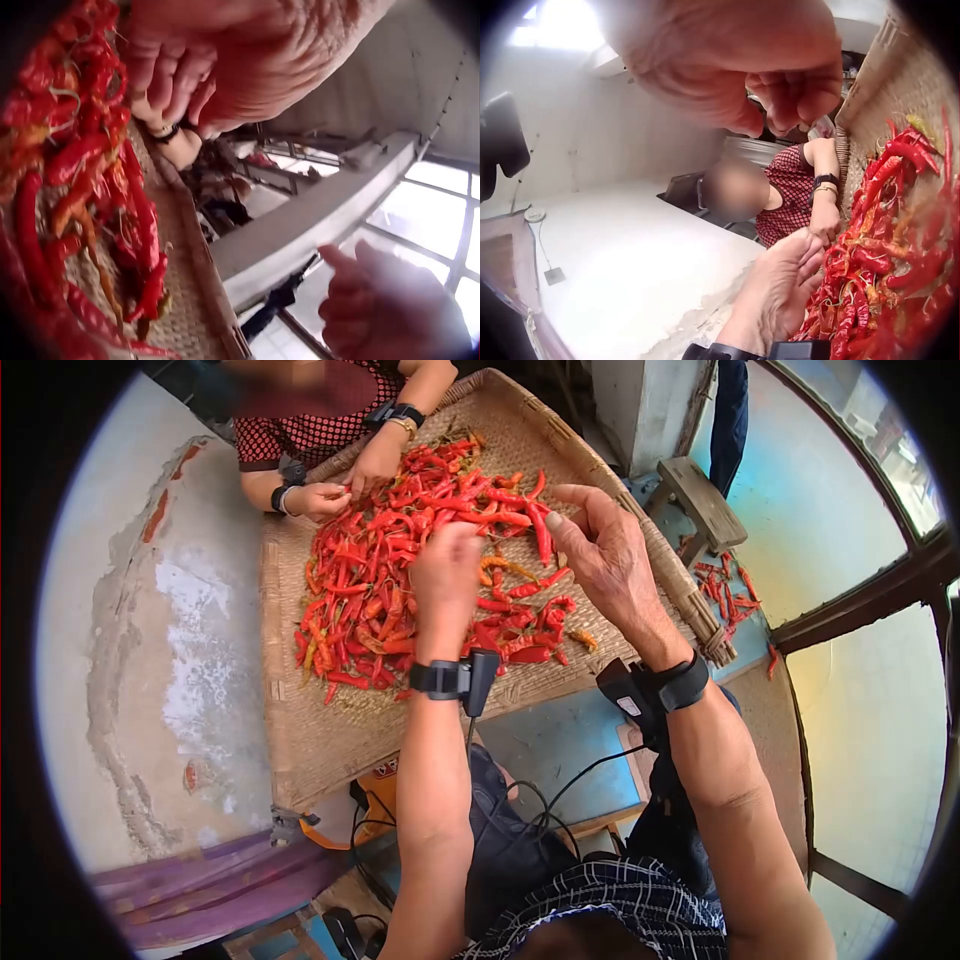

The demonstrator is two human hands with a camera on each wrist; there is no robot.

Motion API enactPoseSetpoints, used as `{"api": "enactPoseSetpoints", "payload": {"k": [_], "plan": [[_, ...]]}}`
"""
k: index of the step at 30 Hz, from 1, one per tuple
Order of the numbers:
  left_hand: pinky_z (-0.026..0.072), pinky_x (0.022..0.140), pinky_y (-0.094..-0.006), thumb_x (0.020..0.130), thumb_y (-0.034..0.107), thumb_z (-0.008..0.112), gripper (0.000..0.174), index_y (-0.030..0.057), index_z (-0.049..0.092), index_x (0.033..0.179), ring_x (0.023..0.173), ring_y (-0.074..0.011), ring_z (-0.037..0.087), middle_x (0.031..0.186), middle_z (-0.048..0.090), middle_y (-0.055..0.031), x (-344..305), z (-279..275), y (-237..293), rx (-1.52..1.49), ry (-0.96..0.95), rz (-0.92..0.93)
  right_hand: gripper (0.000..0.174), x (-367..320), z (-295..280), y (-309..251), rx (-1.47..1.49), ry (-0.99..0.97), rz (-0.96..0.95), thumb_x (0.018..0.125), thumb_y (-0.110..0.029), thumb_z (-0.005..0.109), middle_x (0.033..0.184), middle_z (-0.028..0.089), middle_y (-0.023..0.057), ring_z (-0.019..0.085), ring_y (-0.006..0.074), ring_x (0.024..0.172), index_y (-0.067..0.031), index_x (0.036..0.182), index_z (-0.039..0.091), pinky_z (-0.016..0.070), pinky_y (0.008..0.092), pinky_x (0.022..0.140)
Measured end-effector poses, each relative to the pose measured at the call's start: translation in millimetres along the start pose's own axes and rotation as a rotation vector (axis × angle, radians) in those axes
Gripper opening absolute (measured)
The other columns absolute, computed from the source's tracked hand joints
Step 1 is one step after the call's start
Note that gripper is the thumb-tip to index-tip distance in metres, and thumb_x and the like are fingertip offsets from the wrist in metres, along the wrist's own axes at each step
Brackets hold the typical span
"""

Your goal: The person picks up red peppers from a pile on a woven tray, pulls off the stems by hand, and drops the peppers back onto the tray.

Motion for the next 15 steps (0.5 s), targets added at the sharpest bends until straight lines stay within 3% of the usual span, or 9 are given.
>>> {"api": "enactPoseSetpoints", "payload": {"k": [1, 3, 7, 9, 10, 11, 13, 14, 15], "plan": [[0.0494, 0.074, -0.0387, 0.081, 0.016, 0.060, 0.013, 0.0086, 0.066, 0.089, 0.087, -0.0288, 0.062, 0.085, 0.065, -0.0137, -2, 22, 4, 0.010, -0.055, 0.153, 0.031, 1, -2, 0, 0.010, 0.013, -0.017, 0.085, -0.017, 0.061, 0.059, 0.053, 0.0095, 0.049, 0.0175, 0.052, 0.0041, 0.107, 0.057, 0.0402, 0.0336, 0.051], [0.0475, 0.070, -0.0418, 0.079, 0.012, 0.060, 0.011, 0.0034, 0.062, 0.086, 0.080, -0.0297, 0.061, 0.081, 0.064, -0.0135, -12, 52, 14, 0.419, -0.082, 0.408, 0.030, 3, -5, -1, 0.016, 0.024, -0.036, 0.085, -0.017, 0.061, 0.059, 0.053, 0.0092, 0.049, 0.0170, 0.053, 0.0041, 0.106, 0.058, 0.0404, 0.0333, 0.051], [0.0460, 0.068, -0.0470, 0.076, 0.010, 0.060, 0.008, 0.0039, 0.058, 0.081, 0.078, -0.0354, 0.059, 0.078, 0.061, -0.0149, -24, 82, -5, 0.596, -0.141, 0.478, 0.028, 0, -11, 0, 0.068, 0.045, 0.005, 0.084, -0.016, 0.061, 0.060, 0.053, 0.0088, 0.050, 0.0153, 0.054, 0.0042, 0.104, 0.059, 0.0411, 0.0320, 0.051], [0.0459, 0.067, -0.0466, 0.074, 0.009, 0.061, 0.009, 0.0048, 0.056, 0.081, 0.078, -0.0349, 0.060, 0.079, 0.061, -0.0148, -23, 82, -4, 0.590, -0.212, 0.457, 0.027, 0, -12, 0, 0.071, 0.033, 0.000, 0.084, -0.016, 0.061, 0.060, 0.054, 0.0089, 0.050, 0.0154, 0.054, 0.0043, 0.103, 0.059, 0.0417, 0.0319, 0.051], [0.0457, 0.067, -0.0469, 0.075, 0.011, 0.064, 0.017, 0.0055, 0.056, 0.088, 0.080, -0.0358, 0.060, 0.081, 0.063, -0.0147, -22, 84, -7, 0.610, -0.300, 0.394, 0.027, 1, -13, 0, 0.070, 0.038, 0.000, 0.084, -0.016, 0.061, 0.060, 0.054, 0.0089, 0.050, 0.0154, 0.054, 0.0043, 0.103, 0.059, 0.0417, 0.0319, 0.051], [0.0457, 0.067, -0.0469, 0.075, 0.011, 0.064, 0.017, 0.0055, 0.056, 0.088, 0.080, -0.0358, 0.060, 0.081, 0.063, -0.0147, -21, 81, -1, 0.610, -0.303, 0.396, 0.029, 2, -14, 0, 0.064, 0.044, -0.021, 0.085, -0.016, 0.061, 0.061, 0.052, 0.0056, 0.047, 0.0126, 0.055, 0.0043, 0.105, 0.058, 0.0395, 0.0298, 0.051], [0.0488, 0.068, -0.0430, 0.079, 0.010, 0.059, 0.017, 0.0032, 0.057, 0.095, 0.081, -0.0343, 0.062, 0.083, 0.064, -0.0164, -15, 66, 1, 0.511, -0.231, 0.225, 0.031, 1, -14, -1, 0.054, 0.055, -0.063, 0.087, -0.018, 0.059, 0.062, 0.048, -0.0009, 0.041, 0.0071, 0.055, 0.0042, 0.109, 0.057, 0.0350, 0.0255, 0.049], [0.0489, 0.064, -0.0370, 0.081, 0.010, 0.061, 0.032, 0.0031, 0.051, 0.111, 0.076, -0.0276, 0.064, 0.083, 0.066, -0.0138, -14, 57, 1, 0.310, -0.296, 0.094, 0.031, 0, -15, 0, 0.054, 0.057, -0.059, 0.087, -0.018, 0.059, 0.062, 0.048, -0.0009, 0.041, 0.0071, 0.055, 0.0042, 0.109, 0.057, 0.0350, 0.0255, 0.049], [0.0489, 0.064, -0.0370, 0.081, 0.010, 0.061, 0.032, 0.0031, 0.051, 0.111, 0.076, -0.0276, 0.064, 0.083, 0.066, -0.0138, -13, 53, -3, 0.311, -0.301, 0.093, 0.030, 0, -14, 2, 0.067, 0.038, -0.055, 0.087, -0.018, 0.060, 0.060, 0.048, 0.0001, 0.042, 0.0079, 0.054, 0.0044, 0.107, 0.058, 0.0351, 0.0260, 0.048]]}}
Point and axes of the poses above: each hand's wrist, its own x-axis towards the middle knuckle, its own z-axis out of the palm, y = z × x, the point moved 6 cm from there along x, towards the middle knuckle
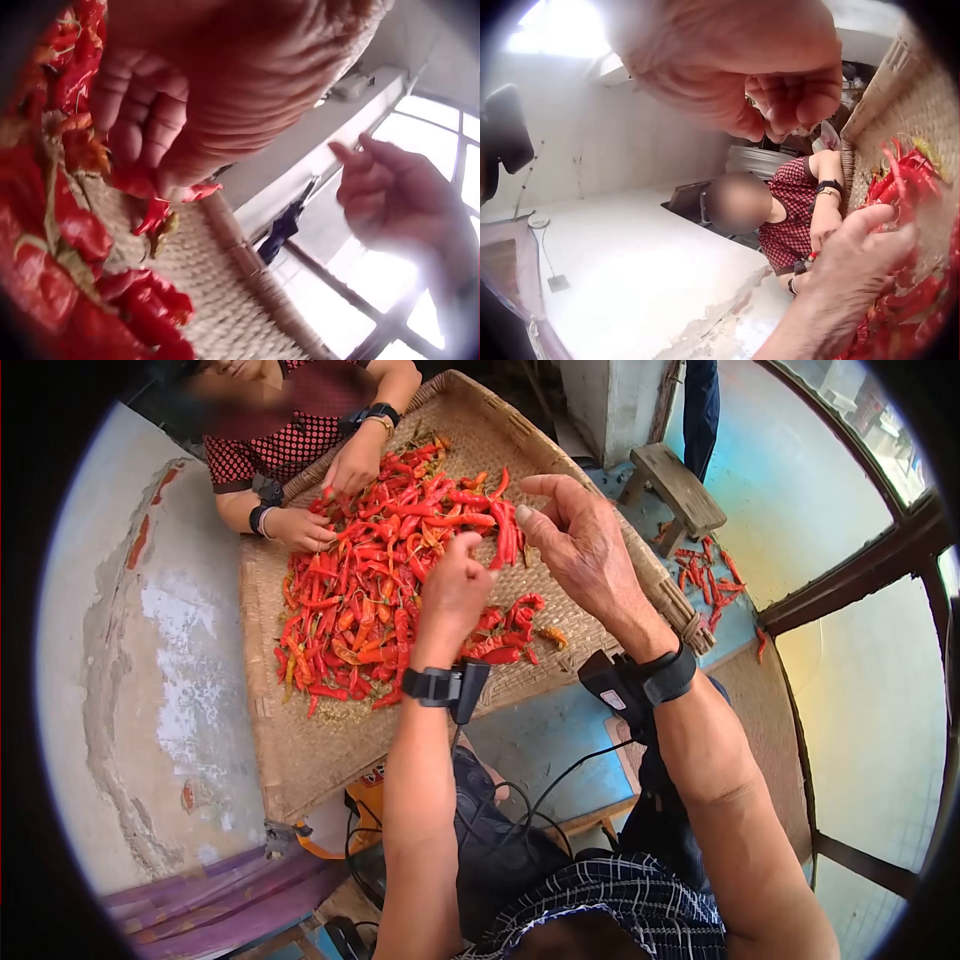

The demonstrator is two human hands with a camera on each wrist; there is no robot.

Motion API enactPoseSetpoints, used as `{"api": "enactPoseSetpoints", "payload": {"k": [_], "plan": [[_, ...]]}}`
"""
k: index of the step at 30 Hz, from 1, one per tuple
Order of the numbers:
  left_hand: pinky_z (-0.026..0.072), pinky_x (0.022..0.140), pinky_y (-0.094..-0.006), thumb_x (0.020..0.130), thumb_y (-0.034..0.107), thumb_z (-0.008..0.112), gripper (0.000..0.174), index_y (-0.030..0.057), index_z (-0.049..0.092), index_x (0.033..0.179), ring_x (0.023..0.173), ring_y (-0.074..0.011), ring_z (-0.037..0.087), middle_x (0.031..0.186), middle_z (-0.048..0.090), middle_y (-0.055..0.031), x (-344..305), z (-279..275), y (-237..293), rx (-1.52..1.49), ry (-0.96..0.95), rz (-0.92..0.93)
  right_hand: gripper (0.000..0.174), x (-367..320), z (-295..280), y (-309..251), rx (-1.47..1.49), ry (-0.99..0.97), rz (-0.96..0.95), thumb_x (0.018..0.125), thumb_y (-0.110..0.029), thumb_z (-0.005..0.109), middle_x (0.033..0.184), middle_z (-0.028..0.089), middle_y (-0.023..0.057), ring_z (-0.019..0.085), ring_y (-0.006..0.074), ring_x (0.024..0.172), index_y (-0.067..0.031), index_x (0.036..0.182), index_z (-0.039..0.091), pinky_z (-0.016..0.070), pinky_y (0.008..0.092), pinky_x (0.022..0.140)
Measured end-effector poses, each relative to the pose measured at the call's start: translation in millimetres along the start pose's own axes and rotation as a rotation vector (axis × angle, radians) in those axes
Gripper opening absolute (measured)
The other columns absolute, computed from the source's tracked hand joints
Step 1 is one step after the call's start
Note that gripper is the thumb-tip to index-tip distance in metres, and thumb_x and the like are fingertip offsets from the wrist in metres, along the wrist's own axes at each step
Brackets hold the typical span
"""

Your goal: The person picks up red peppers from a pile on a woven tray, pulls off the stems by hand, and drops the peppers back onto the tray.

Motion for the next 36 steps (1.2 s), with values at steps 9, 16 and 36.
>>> {"api": "enactPoseSetpoints", "payload": {"k": [9, 16, 36], "plan": [[0.0467, 0.069, -0.0229, 0.086, 0.002, 0.058, 0.040, -0.0001, 0.040, 0.121, 0.076, -0.0102, 0.059, 0.081, 0.063, -0.0057, -33, -29, 31, -0.801, -0.205, 0.062, 0.022, -13, 28, 1, -0.114, -0.159, 0.057, 0.080, -0.017, 0.062, 0.064, 0.061, 0.0196, 0.064, 0.0297, 0.061, 0.0045, 0.078, 0.061, 0.0498, 0.0372, 0.057], [0.0490, 0.072, -0.0246, 0.088, 0.012, 0.059, 0.036, 0.0003, 0.045, 0.119, 0.077, -0.0114, 0.059, 0.092, 0.061, -0.0064, -3, -57, -27, -1.075, 0.261, 0.071, 0.022, -1, 21, 11, 0.003, -0.075, 0.055, 0.089, -0.018, 0.058, 0.059, 0.052, 0.0002, 0.044, 0.0057, 0.054, 0.0028, 0.082, 0.059, 0.0365, 0.0239, 0.047], [0.0276, 0.096, -0.0620, 0.074, 0.042, 0.070, 0.066, 0.0164, 0.046, 0.130, 0.125, -0.0398, 0.032, 0.139, 0.036, -0.0147, 84, 38, 39, 0.576, 0.320, 0.110, 0.019, 6, -14, 6, 0.283, 0.169, 0.132, 0.085, -0.015, 0.059, 0.063, 0.057, 0.0008, 0.049, 0.0048, 0.058, 0.0041, 0.084, 0.061, 0.0416, 0.0229, 0.052]]}}
Point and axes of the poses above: each hand's wrist, its own x-axis towards the middle knuckle, its own z-axis out of the palm, y = z × x, the point moved 6 cm from there along x, towards the middle knuckle
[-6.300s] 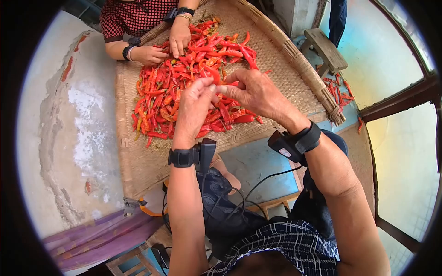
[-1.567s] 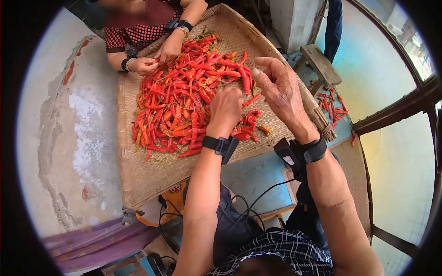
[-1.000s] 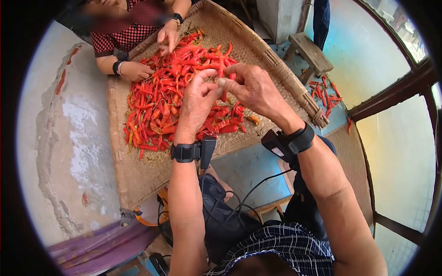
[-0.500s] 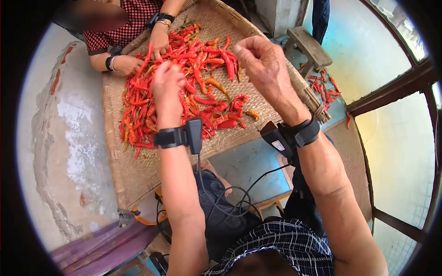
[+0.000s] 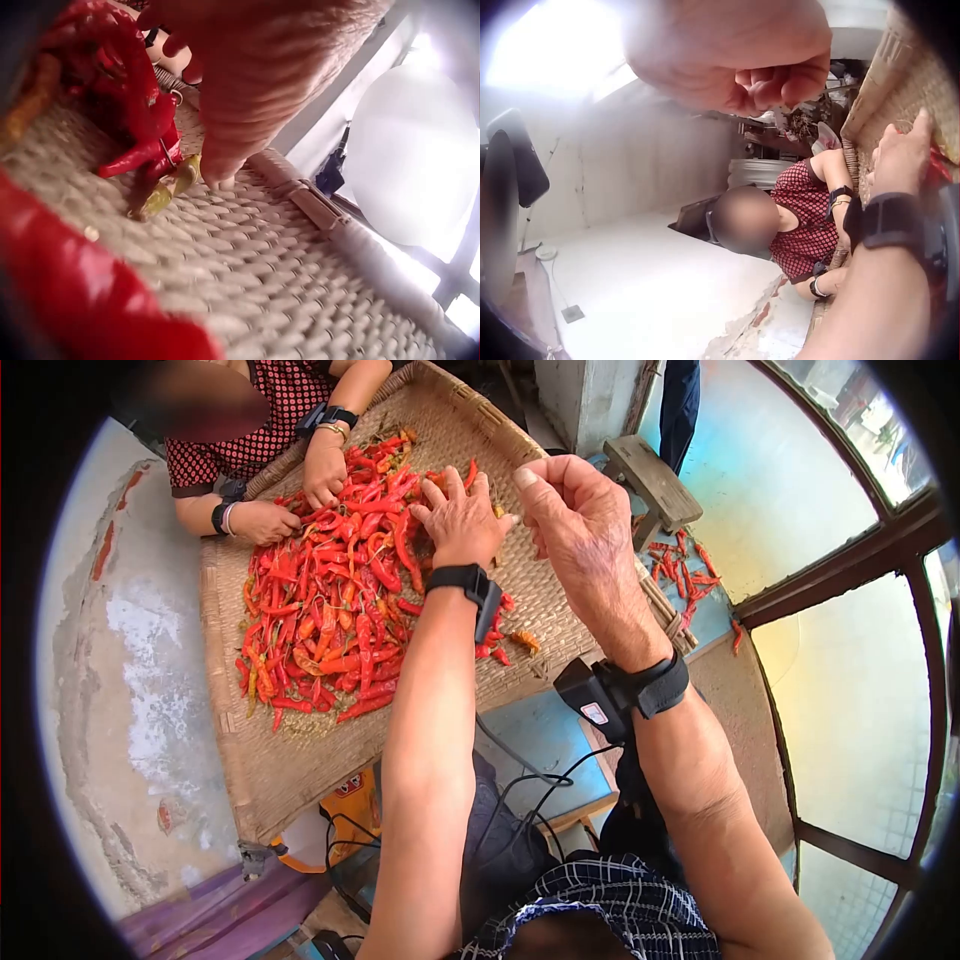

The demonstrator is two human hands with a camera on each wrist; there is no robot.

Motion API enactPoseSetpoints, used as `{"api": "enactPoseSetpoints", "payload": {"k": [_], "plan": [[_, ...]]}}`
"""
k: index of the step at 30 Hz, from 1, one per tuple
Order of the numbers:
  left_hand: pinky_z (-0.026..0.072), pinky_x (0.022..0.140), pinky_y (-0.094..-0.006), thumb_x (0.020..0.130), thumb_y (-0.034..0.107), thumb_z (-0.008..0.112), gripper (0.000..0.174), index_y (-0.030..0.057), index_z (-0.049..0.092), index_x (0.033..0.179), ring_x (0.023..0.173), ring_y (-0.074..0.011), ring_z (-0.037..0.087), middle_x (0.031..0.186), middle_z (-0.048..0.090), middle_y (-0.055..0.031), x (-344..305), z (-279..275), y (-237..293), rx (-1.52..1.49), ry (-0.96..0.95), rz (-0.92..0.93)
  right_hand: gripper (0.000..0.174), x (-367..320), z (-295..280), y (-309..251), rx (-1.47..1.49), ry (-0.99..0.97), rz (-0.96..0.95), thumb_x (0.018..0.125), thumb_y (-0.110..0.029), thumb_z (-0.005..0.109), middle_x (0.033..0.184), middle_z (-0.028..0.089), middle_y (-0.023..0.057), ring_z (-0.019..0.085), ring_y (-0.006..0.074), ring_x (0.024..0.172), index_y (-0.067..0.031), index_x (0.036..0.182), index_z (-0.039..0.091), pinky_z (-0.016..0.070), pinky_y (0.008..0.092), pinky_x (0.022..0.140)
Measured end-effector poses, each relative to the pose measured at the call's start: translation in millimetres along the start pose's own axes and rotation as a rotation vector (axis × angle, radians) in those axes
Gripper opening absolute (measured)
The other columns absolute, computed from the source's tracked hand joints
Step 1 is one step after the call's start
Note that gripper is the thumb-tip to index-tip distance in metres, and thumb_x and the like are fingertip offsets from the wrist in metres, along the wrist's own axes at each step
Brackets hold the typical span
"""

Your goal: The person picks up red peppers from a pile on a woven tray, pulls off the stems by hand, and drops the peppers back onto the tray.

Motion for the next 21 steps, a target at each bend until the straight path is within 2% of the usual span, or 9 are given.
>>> {"api": "enactPoseSetpoints", "payload": {"k": [2, 3, 6, 7, 10, 11, 13, 18, 21], "plan": [[0.0277, 0.097, -0.0609, 0.074, 0.045, 0.069, 0.065, 0.0159, 0.049, 0.127, 0.128, -0.0388, 0.029, 0.134, 0.042, -0.0139, 10, 16, -6, -0.063, -0.375, -0.025, 0.019, 0, 0, -3, 0.040, -0.002, 0.004, 0.085, -0.014, 0.059, 0.062, 0.056, 0.0009, 0.048, 0.0050, 0.057, 0.0044, 0.083, 0.060, 0.0415, 0.0229, 0.052], [0.0366, 0.093, -0.0571, 0.077, 0.039, 0.066, 0.056, 0.0147, 0.051, 0.125, 0.123, -0.0376, 0.039, 0.129, 0.048, -0.0143, 12, 9, -5, -0.040, -0.461, 0.039, 0.019, 1, 0, -2, 0.043, 0.003, 0.005, 0.085, -0.014, 0.059, 0.062, 0.056, 0.0009, 0.048, 0.0050, 0.057, 0.0044, 0.083, 0.060, 0.0415, 0.0229, 0.052], [0.0463, 0.084, -0.0500, 0.080, 0.028, 0.062, 0.041, 0.0121, 0.057, 0.117, 0.110, -0.0366, 0.052, 0.123, 0.053, -0.0150, 8, 12, -15, 0.008, -0.450, 0.168, 0.019, 4, 0, 0, 0.010, 0.000, 0.015, 0.085, -0.014, 0.059, 0.062, 0.056, 0.0007, 0.048, 0.0053, 0.057, 0.0045, 0.082, 0.060, 0.0414, 0.0229, 0.052], [0.0505, 0.077, -0.0444, 0.078, 0.016, 0.059, 0.033, 0.0093, 0.061, 0.110, 0.099, -0.0341, 0.059, 0.115, 0.058, -0.0172, 1, 11, -22, -0.009, -0.414, 0.192, 0.018, 4, 0, 1, 0.004, -0.001, -0.009, 0.085, -0.014, 0.059, 0.061, 0.055, 0.0006, 0.048, 0.0055, 0.056, 0.0046, 0.082, 0.060, 0.0413, 0.0231, 0.052], [0.0470, 0.081, -0.0434, 0.074, 0.021, 0.061, 0.027, 0.0115, 0.064, 0.099, 0.098, -0.0320, 0.058, 0.106, 0.061, -0.0151, -29, -10, -49, 0.006, -0.551, 0.171, 0.019, 1, 3, 0, -0.005, -0.012, -0.039, 0.084, -0.014, 0.059, 0.060, 0.055, 0.0012, 0.048, 0.0060, 0.055, 0.0046, 0.081, 0.060, 0.0413, 0.0238, 0.051], [0.0470, 0.081, -0.0434, 0.074, 0.021, 0.061, 0.027, 0.0115, 0.064, 0.099, 0.098, -0.0320, 0.058, 0.106, 0.061, -0.0151, -43, -16, -58, 0.018, -0.555, 0.168, 0.019, 0, 4, -1, -0.021, -0.021, -0.055, 0.084, -0.014, 0.058, 0.060, 0.055, 0.0017, 0.048, 0.0064, 0.055, 0.0046, 0.080, 0.060, 0.0414, 0.0243, 0.051], [0.0468, 0.080, -0.0419, 0.072, 0.016, 0.063, 0.024, 0.0089, 0.062, 0.095, 0.097, -0.0312, 0.058, 0.101, 0.062, -0.0148, -64, -44, -75, -0.207, -0.270, 0.074, 0.019, -1, 7, 2, -0.038, -0.038, -0.070, 0.084, -0.014, 0.059, 0.059, 0.055, 0.0023, 0.048, 0.0070, 0.055, 0.0044, 0.080, 0.061, 0.0414, 0.0251, 0.051], [0.0447, 0.081, -0.0402, 0.075, 0.012, 0.061, 0.018, 0.0059, 0.062, 0.092, 0.091, -0.0327, 0.058, 0.096, 0.061, -0.0125, -103, -72, -94, -0.419, -0.238, 0.055, 0.020, -6, 15, 0, -0.063, -0.091, -0.096, 0.083, -0.016, 0.060, 0.057, 0.054, 0.0039, 0.049, 0.0095, 0.053, 0.0036, 0.079, 0.061, 0.0415, 0.0273, 0.050], [0.0457, 0.079, -0.0351, 0.079, 0.015, 0.063, 0.019, 0.0061, 0.064, 0.095, 0.087, -0.0268, 0.060, 0.093, 0.060, -0.0120, -107, -77, -112, -0.709, -0.149, -0.013, 0.020, -10, 22, 0, -0.178, -0.143, -0.134, 0.083, -0.017, 0.060, 0.057, 0.055, 0.0074, 0.050, 0.0120, 0.053, 0.0033, 0.079, 0.060, 0.0423, 0.0299, 0.050]]}}
Point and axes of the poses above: each hand's wrist, its own x-axis towards the middle knuckle, its own z-axis out of the palm, y = z × x, the point moved 6 cm from there along x, towards the middle knuckle
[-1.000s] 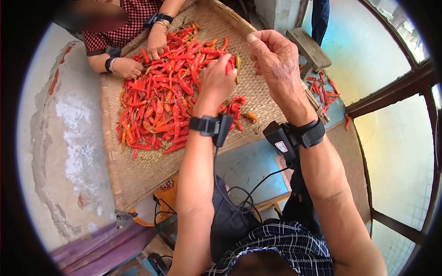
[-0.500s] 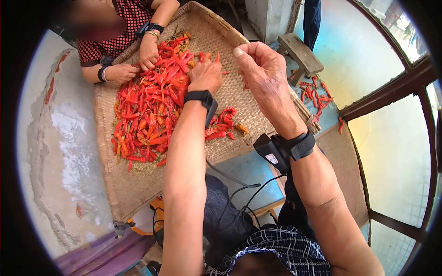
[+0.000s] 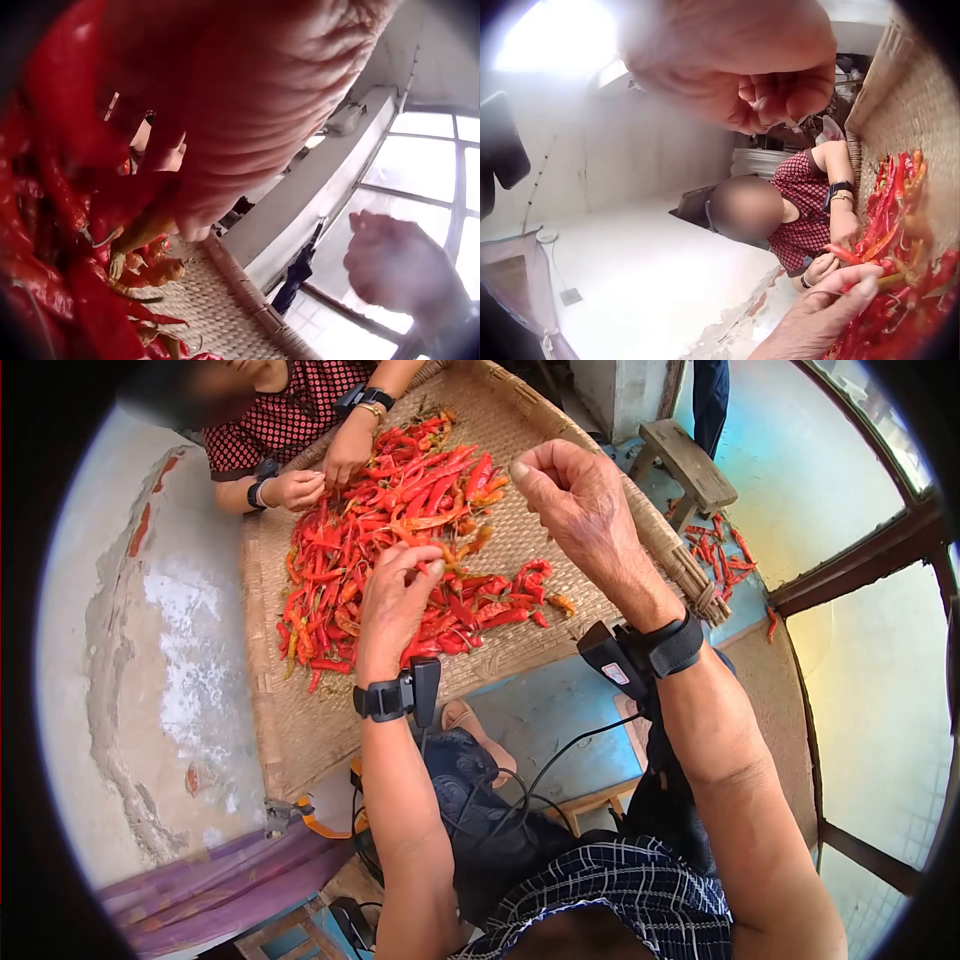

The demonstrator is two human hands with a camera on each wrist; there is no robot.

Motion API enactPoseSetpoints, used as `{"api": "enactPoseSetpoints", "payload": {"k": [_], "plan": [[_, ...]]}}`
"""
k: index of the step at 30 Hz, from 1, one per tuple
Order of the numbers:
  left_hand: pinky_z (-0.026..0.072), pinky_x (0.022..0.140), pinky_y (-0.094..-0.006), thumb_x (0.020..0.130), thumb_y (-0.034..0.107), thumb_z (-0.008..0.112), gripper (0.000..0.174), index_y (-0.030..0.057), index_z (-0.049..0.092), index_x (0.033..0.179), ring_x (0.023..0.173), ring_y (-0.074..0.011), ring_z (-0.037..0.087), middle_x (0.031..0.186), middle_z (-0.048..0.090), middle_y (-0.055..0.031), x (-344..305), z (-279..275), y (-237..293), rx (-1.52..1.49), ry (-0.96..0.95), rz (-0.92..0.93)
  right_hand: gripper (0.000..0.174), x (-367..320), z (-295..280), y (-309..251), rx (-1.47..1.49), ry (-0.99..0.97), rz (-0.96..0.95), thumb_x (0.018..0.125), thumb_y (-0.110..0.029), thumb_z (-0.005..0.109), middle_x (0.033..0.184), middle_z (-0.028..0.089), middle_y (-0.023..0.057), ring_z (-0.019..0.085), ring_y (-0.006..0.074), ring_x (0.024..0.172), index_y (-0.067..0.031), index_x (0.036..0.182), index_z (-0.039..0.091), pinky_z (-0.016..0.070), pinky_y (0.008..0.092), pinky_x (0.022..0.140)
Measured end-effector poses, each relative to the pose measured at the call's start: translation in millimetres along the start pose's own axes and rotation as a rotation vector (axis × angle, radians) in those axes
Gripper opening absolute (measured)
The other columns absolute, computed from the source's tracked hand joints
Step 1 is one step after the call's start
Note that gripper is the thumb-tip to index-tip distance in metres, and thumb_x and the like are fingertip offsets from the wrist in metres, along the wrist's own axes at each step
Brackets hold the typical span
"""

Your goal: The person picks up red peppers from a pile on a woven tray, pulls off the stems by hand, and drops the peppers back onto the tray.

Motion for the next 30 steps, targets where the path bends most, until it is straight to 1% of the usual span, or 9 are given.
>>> {"api": "enactPoseSetpoints", "payload": {"k": [3, 4, 8, 11, 13, 20, 23, 26, 30], "plan": [[0.0462, 0.070, -0.0233, 0.090, 0.024, 0.059, 0.024, 0.0079, 0.065, 0.106, 0.079, -0.0115, 0.054, 0.101, 0.055, -0.0027, -5, -22, -12, -0.216, 0.165, -0.135, 0.020, -5, 16, 2, -0.021, -0.116, 0.019, 0.084, -0.016, 0.060, 0.058, 0.055, 0.0091, 0.051, 0.0120, 0.054, 0.0032, 0.080, 0.060, 0.0425, 0.0302, 0.051], [0.0479, 0.069, -0.0212, 0.091, 0.020, 0.059, 0.022, 0.0053, 0.063, 0.107, 0.078, -0.0100, 0.057, 0.096, 0.057, -0.0009, -8, -21, -22, -0.468, 0.131, -0.321, 0.019, -7, 20, 1, -0.053, -0.150, 0.024, 0.084, -0.016, 0.060, 0.060, 0.057, 0.0109, 0.054, 0.0151, 0.055, 0.0029, 0.081, 0.061, 0.0437, 0.0313, 0.051], [0.0524, 0.072, -0.0226, 0.087, 0.007, 0.061, 0.021, 0.0020, 0.055, 0.107, 0.077, -0.0108, 0.061, 0.091, 0.060, -0.0048, -5, -30, -18, -1.001, 0.248, -0.257, 0.020, -21, 56, 4, -0.037, -0.352, 0.028, 0.082, -0.016, 0.063, 0.065, 0.061, 0.0153, 0.060, 0.0263, 0.058, 0.0036, 0.086, 0.062, 0.0467, 0.0358, 0.055], [0.0523, 0.072, -0.0233, 0.087, 0.007, 0.061, 0.021, 0.0024, 0.054, 0.106, 0.078, -0.0118, 0.061, 0.093, 0.060, -0.0055, -4, -20, -6, -1.101, 0.171, -0.232, 0.027, -31, 69, 4, -0.096, -0.356, 0.092, 0.080, -0.018, 0.065, 0.064, 0.060, 0.0167, 0.060, 0.0256, 0.060, 0.0049, 0.094, 0.059, 0.0468, 0.0351, 0.056], [0.0514, 0.076, -0.0247, 0.086, 0.005, 0.061, 0.021, 0.0025, 0.054, 0.105, 0.082, -0.0123, 0.061, 0.096, 0.061, -0.0068, -4, -11, 0, -1.086, 0.124, -0.212, 0.035, -32, 77, 9, -0.151, -0.352, 0.032, 0.081, -0.020, 0.067, 0.065, 0.060, 0.0147, 0.060, 0.0219, 0.060, 0.0066, 0.102, 0.056, 0.0469, 0.0335, 0.055], [0.0500, 0.081, -0.0261, 0.086, 0.002, 0.060, 0.016, 0.0021, 0.056, 0.101, 0.088, -0.0126, 0.060, 0.103, 0.060, -0.0071, 0, 4, 22, -1.097, 0.020, -0.053, 0.034, -47, 86, 37, 0.677, -0.100, 0.733, 0.087, -0.019, 0.063, 0.079, 0.059, 0.0043, 0.054, 0.0088, 0.060, 0.0018, 0.111, 0.052, 0.0436, 0.0205, 0.046], [0.0506, 0.077, -0.0252, 0.085, 0.001, 0.060, 0.019, 0.0009, 0.056, 0.104, 0.083, -0.0118, 0.060, 0.102, 0.060, -0.0074, -3, 9, 23, -0.943, 0.021, -0.085, 0.017, -43, 75, 46, 0.649, -0.038, 0.719, 0.089, -0.017, 0.060, 0.079, 0.057, -0.0031, 0.051, 0.0052, 0.062, -0.0083, 0.102, 0.055, 0.0416, 0.0196, 0.049], [0.0507, 0.074, -0.0279, 0.086, 0.005, 0.058, 0.026, 0.0006, 0.057, 0.112, 0.081, -0.0141, 0.060, 0.098, 0.063, -0.0099, -6, 3, 10, -0.468, 0.118, -0.134, 0.013, -38, 67, 44, 0.575, -0.046, 0.662, 0.089, -0.015, 0.059, 0.077, 0.055, -0.0031, 0.048, 0.0048, 0.059, -0.0071, 0.099, 0.057, 0.0395, 0.0186, 0.049], [0.0483, 0.074, -0.0262, 0.093, 0.017, 0.052, 0.021, 0.0006, 0.062, 0.103, 0.081, -0.0152, 0.063, 0.086, 0.067, -0.0097, -10, -11, -2, -0.332, 0.250, -0.188, 0.013, -32, 63, 38, 0.422, -0.110, 0.493, 0.087, -0.011, 0.060, 0.073, 0.056, 0.0013, 0.049, 0.0072, 0.062, -0.0008, 0.095, 0.058, 0.0408, 0.0230, 0.052]]}}
Point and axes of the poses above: each hand's wrist, its own x-axis towards the middle knuckle, its own z-axis out of the palm, y = z × x, the point moved 6 cm from there along x, towards the middle knuckle
